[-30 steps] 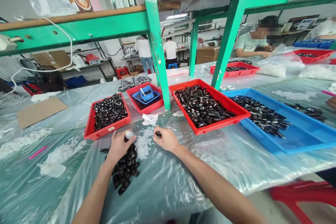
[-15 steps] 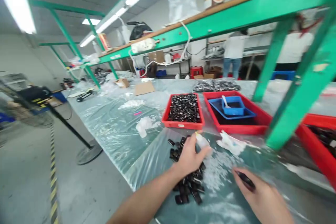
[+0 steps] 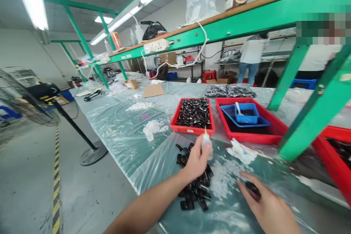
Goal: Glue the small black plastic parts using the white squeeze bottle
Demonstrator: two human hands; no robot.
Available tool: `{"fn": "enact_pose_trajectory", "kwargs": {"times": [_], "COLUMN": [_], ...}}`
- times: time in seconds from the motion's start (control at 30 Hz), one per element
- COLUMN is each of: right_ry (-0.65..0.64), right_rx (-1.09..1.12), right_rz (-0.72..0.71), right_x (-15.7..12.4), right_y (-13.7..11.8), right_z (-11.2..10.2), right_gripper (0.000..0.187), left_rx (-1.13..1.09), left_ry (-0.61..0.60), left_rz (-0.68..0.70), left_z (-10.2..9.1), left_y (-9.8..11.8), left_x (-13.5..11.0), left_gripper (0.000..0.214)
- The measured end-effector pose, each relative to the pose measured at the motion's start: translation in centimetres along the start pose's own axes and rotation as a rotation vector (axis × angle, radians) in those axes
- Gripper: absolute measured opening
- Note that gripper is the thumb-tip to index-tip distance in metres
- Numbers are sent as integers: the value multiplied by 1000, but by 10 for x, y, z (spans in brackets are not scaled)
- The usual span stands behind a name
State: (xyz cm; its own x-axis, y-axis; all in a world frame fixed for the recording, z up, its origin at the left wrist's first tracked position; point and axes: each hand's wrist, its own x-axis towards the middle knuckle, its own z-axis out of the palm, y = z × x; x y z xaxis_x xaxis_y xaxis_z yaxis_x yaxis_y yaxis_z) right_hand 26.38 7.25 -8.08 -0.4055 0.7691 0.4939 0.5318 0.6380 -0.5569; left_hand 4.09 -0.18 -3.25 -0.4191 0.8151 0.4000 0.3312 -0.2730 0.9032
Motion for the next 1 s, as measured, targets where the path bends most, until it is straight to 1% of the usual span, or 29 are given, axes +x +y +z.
{"fn": "enact_pose_trajectory", "kwargs": {"times": [0.03,0.07,0.1,0.17,0.23,0.37,0.53,0.6,0.7,0.8,0.87,0.93,1.0], "right_ry": [-58,-66,-65,-47,-43,-8,-5,-18,-15,1,-15,-36,-42], "right_rx": [44,90,135,224,280,424,606,672,756,790,801,827,859], "right_rz": [52,98,129,171,180,162,223,257,288,297,297,300,307], "right_x": [-1,-1,-2,-2,-3,-5,-5,-3,-1,0,0,0,-1], "right_y": [-9,-17,-24,-35,-39,-39,-41,-42,-42,-43,-45,-47,-48], "right_z": [-5,-9,-12,-16,-18,-16,-13,-14,-16,-18,-18,-18,-17], "right_gripper": [41,41,40,36,33,29,38,35,33,38,39,40,39], "left_rx": [-33,-64,-96,-200,-348,-541,-663,-718,-865,-1044,-1117,-1127,-1090], "left_ry": [8,27,62,112,123,48,-91,-134,-133,-118,-133,-147,-142], "left_rz": [-11,-22,-37,-112,-185,-263,-338,-394,-511,-639,-698,-701,-663], "left_z": [1,1,2,3,3,3,2,2,3,3,3,4,5], "left_y": [-1,-1,-2,-2,-3,1,13,17,22,26,28,28,27], "left_x": [0,-1,-1,0,3,6,-1,-3,-5,-4,-5,-5,-6], "left_gripper": [47,49,52,56,54,42,31,30,32,34,33,32,33]}}
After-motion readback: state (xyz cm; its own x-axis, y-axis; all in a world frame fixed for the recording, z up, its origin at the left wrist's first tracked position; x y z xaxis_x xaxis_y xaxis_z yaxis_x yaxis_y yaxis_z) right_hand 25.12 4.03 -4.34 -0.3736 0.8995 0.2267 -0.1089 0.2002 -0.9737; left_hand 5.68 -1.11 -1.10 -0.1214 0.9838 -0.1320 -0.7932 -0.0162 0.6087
